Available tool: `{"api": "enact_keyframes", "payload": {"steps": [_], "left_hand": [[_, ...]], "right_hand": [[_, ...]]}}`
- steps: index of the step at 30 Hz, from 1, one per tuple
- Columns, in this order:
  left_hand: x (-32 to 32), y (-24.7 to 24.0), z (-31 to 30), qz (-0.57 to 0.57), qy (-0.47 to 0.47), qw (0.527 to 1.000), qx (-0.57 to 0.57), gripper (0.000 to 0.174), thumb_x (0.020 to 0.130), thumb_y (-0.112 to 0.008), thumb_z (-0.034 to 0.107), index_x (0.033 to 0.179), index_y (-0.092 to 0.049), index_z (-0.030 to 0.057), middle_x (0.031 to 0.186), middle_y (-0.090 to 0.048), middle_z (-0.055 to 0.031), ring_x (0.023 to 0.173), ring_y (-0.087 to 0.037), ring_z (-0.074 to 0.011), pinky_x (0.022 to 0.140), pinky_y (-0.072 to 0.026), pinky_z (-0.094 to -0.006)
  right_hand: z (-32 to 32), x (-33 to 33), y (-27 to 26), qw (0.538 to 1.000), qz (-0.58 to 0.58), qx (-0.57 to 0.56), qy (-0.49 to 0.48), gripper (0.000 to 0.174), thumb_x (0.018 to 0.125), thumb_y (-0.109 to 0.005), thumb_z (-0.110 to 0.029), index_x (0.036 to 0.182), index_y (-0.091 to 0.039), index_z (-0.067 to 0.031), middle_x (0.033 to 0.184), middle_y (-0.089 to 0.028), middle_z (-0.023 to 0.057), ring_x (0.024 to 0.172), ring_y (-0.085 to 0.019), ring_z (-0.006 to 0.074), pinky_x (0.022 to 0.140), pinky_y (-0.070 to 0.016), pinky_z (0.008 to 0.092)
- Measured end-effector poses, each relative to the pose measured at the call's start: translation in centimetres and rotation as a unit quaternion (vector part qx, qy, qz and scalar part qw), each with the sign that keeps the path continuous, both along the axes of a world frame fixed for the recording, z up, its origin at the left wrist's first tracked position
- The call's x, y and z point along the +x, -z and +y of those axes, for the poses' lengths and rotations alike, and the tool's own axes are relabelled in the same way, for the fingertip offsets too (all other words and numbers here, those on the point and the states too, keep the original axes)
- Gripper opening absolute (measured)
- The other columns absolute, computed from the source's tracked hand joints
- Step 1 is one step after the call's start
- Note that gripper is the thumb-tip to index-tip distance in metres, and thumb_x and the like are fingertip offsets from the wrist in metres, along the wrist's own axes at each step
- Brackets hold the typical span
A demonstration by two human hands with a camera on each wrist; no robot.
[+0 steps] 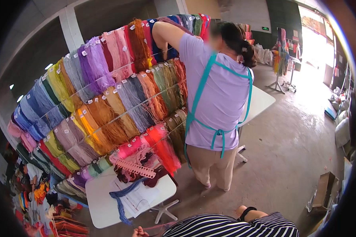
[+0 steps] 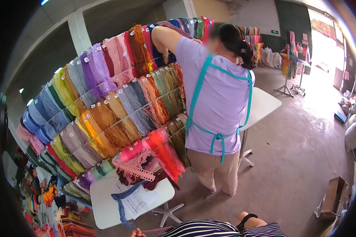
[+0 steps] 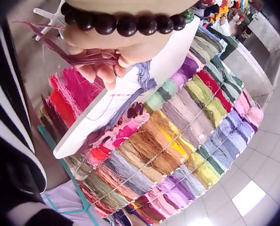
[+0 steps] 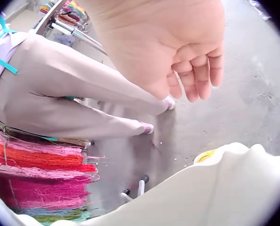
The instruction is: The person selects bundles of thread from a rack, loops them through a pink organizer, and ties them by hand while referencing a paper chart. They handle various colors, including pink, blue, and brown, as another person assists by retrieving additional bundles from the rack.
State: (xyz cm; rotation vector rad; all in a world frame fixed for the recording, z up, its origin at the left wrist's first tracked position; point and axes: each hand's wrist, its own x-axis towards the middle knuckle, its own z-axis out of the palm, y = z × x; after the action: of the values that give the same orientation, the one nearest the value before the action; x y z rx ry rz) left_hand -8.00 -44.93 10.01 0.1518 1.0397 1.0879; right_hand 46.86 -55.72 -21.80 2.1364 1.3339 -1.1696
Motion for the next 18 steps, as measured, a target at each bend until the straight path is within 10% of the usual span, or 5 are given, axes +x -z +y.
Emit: {"api": "enact_keyframes", "payload": {"steps": [2, 6, 12, 13, 18], "left_hand": [[0.2, 0.3, -0.5, 0.030, -0.025, 0.999, 0.011, 0.030, 0.101, -0.032, 0.028, 0.079, -0.046, 0.0123, 0.067, -0.041, 0.0007, 0.064, -0.044, -0.0136, 0.066, -0.0429, -0.0301], [-0.2, 0.1, -0.4, 0.007, 0.001, 1.000, -0.004, 0.030, 0.101, -0.032, 0.027, 0.079, -0.046, 0.0128, 0.067, -0.042, 0.0009, 0.064, -0.044, -0.0138, 0.067, -0.0427, -0.0302], [-0.4, 0.2, -0.2, -0.006, 0.022, 1.000, -0.003, 0.028, 0.101, -0.033, 0.027, 0.080, -0.046, 0.0139, 0.068, -0.043, 0.0014, 0.065, -0.045, -0.0141, 0.068, -0.0423, -0.0303], [-0.1, -0.2, -0.2, -0.002, 0.018, 1.000, -0.014, 0.027, 0.100, -0.033, 0.027, 0.080, -0.046, 0.0144, 0.068, -0.043, 0.0016, 0.066, -0.045, -0.0143, 0.069, -0.0422, -0.0303], [1.5, -1.9, -0.6, 0.010, -0.010, 0.999, -0.030, 0.025, 0.100, -0.036, 0.028, 0.081, -0.047, 0.0158, 0.069, -0.044, 0.0023, 0.065, -0.047, -0.0151, 0.067, -0.0433, -0.0300]], "right_hand": [[-1.6, 1.2, 3.6, 0.949, -0.032, -0.010, -0.312, 0.034, 0.091, -0.047, -0.027, 0.116, -0.064, -0.0096, 0.114, -0.065, 0.0095, 0.109, -0.059, 0.0265, 0.089, -0.0486, 0.0390], [-1.0, 0.6, -3.2, 0.911, -0.023, -0.028, -0.412, 0.027, 0.093, -0.043, -0.020, 0.115, -0.056, -0.0113, 0.109, -0.064, 0.0036, 0.094, -0.062, 0.0188, 0.077, -0.0508, 0.0327], [2.6, -0.3, -1.0, 0.888, -0.061, 0.002, -0.455, 0.025, 0.091, -0.046, -0.025, 0.109, -0.060, -0.0143, 0.092, -0.066, -0.0015, 0.083, -0.064, 0.0168, 0.064, -0.0498, 0.0350], [2.9, 0.4, 6.8, 0.956, -0.001, 0.001, -0.293, 0.031, 0.091, -0.046, -0.022, 0.112, -0.064, -0.0074, 0.120, -0.061, 0.0121, 0.109, -0.059, 0.0287, 0.088, -0.0487, 0.0413], [3.3, -0.2, 7.2, 0.986, 0.022, 0.012, -0.167, 0.029, 0.092, -0.043, -0.024, 0.111, -0.061, -0.0116, 0.114, -0.061, 0.0067, 0.107, -0.058, 0.0240, 0.084, -0.0481, 0.0384]]}}
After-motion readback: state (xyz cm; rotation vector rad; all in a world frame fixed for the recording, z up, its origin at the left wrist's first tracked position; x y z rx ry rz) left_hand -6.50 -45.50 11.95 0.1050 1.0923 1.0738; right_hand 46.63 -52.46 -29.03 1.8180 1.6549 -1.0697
